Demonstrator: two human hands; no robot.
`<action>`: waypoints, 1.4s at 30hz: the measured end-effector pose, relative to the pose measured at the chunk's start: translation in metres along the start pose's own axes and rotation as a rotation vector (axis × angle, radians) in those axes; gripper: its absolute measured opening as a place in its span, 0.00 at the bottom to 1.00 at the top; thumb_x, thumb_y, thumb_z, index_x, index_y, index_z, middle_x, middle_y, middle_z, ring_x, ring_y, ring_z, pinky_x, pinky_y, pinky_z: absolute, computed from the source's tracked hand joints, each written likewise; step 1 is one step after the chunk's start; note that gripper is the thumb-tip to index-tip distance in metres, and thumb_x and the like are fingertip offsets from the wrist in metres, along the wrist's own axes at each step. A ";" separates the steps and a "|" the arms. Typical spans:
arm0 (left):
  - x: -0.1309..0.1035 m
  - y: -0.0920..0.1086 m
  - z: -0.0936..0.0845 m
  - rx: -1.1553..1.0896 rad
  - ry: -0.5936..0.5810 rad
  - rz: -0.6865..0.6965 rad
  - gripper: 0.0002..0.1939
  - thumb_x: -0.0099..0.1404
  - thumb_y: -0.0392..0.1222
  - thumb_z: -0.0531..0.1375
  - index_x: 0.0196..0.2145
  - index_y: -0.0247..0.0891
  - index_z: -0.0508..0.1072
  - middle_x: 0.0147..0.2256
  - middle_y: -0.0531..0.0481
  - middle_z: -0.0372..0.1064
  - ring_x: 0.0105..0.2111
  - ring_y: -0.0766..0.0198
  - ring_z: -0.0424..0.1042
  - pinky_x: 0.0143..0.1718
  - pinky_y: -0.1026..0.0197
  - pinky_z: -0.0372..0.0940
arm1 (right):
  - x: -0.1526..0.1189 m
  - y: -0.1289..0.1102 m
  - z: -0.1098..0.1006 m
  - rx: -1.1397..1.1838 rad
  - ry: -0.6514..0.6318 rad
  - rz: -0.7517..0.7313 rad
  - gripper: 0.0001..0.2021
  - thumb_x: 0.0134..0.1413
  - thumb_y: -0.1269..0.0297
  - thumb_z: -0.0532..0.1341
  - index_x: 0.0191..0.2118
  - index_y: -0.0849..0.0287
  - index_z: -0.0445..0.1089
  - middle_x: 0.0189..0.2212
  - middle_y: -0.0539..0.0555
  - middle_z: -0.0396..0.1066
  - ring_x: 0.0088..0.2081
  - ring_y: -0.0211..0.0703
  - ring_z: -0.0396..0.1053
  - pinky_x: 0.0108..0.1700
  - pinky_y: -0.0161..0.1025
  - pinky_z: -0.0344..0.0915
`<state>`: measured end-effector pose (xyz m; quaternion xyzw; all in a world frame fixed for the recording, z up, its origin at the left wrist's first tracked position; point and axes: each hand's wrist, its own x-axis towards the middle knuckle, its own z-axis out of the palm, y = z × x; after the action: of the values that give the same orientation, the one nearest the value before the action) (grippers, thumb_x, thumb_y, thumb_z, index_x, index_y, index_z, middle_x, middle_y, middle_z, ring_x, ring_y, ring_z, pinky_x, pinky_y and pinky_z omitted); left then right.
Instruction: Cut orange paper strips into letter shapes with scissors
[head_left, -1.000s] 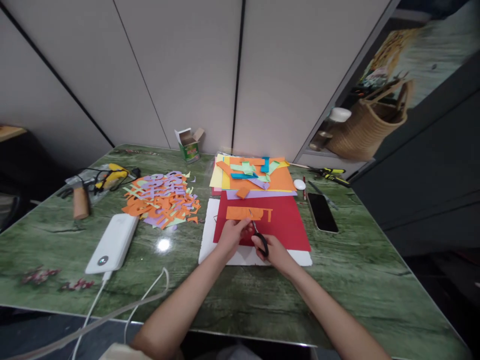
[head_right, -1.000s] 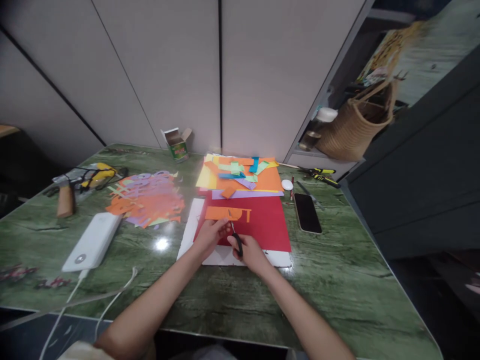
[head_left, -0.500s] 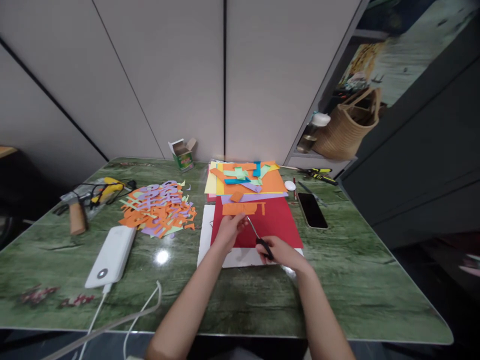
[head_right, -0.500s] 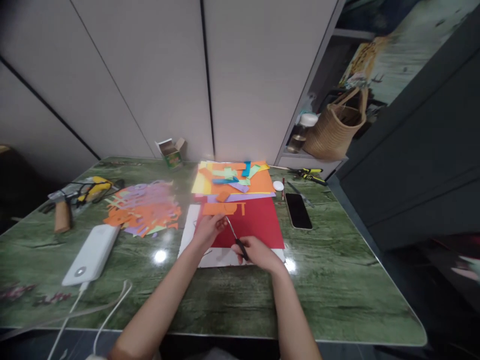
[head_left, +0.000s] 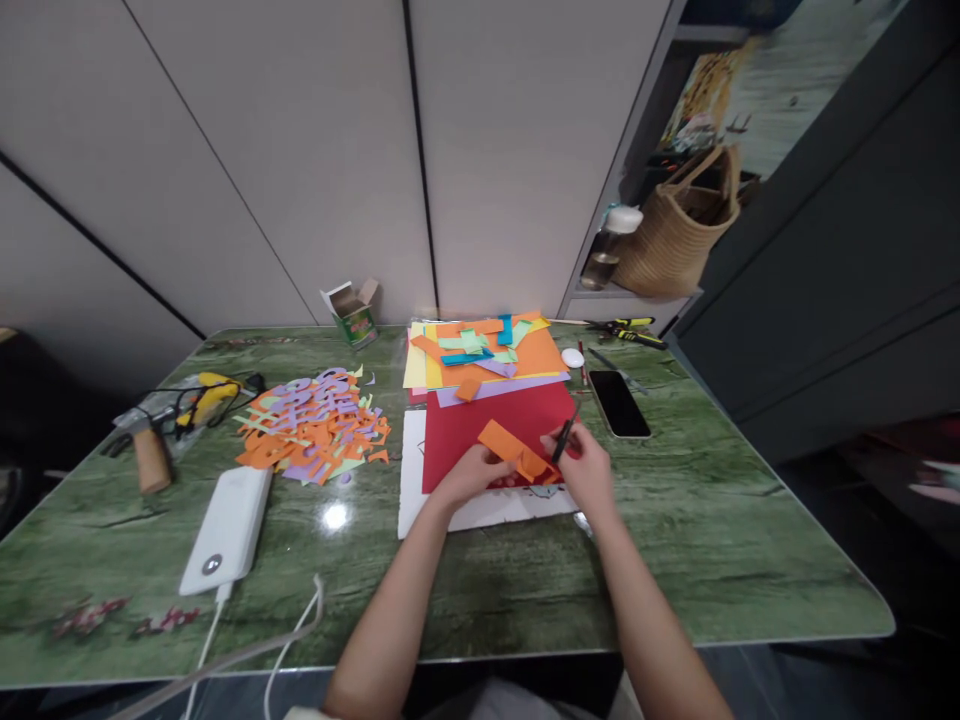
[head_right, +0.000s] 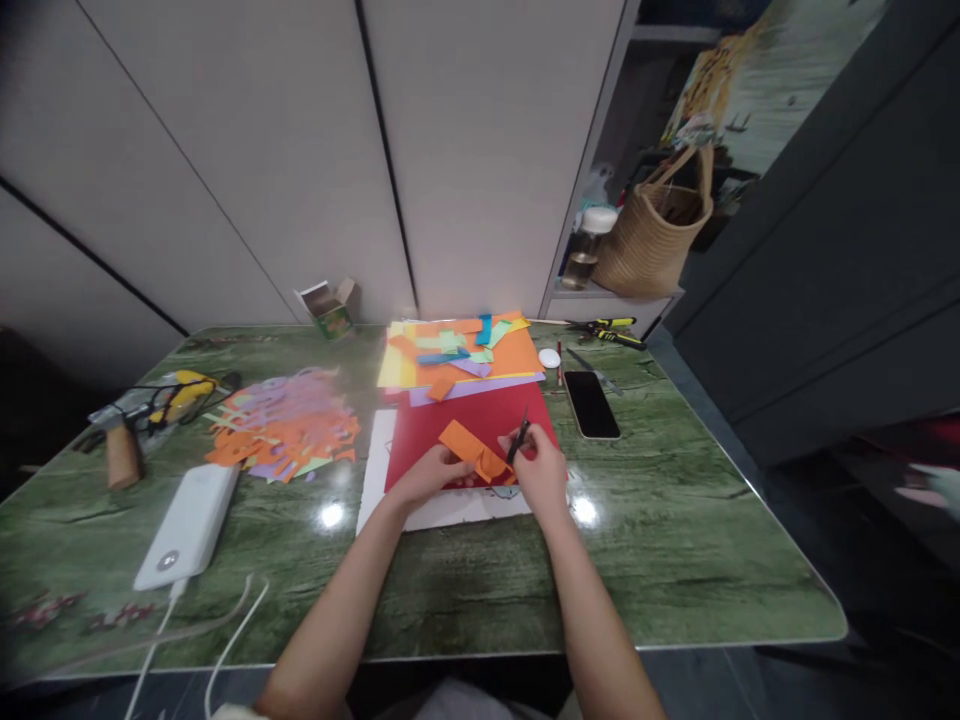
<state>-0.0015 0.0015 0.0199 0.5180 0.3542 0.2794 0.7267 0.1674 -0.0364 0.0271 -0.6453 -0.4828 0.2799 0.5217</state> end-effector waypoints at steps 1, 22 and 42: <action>-0.001 0.000 -0.001 0.031 -0.030 0.007 0.11 0.49 0.42 0.60 0.30 0.32 0.72 0.24 0.47 0.69 0.23 0.67 0.65 0.25 0.65 0.59 | 0.001 0.002 0.000 0.036 -0.055 0.013 0.13 0.40 0.55 0.61 0.29 0.60 0.64 0.27 0.52 0.68 0.31 0.40 0.65 0.35 0.37 0.61; 0.003 -0.004 -0.004 0.049 0.022 0.017 0.14 0.49 0.43 0.60 0.33 0.33 0.70 0.29 0.47 0.69 0.26 0.67 0.66 0.28 0.66 0.60 | -0.001 0.015 0.011 0.270 -0.153 0.080 0.09 0.36 0.67 0.63 0.28 0.60 0.64 0.26 0.51 0.69 0.29 0.39 0.66 0.32 0.34 0.62; 0.016 -0.011 -0.024 -0.562 0.541 0.190 0.09 0.46 0.38 0.61 0.25 0.35 0.65 0.28 0.52 0.65 0.31 0.66 0.67 0.31 0.62 0.66 | -0.019 -0.004 0.014 0.264 -0.588 0.153 0.16 0.48 0.51 0.55 0.31 0.62 0.62 0.20 0.51 0.66 0.15 0.32 0.58 0.17 0.30 0.53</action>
<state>-0.0111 0.0236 0.0004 0.2372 0.3930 0.5578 0.6915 0.1468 -0.0482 0.0238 -0.4979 -0.5224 0.5528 0.4166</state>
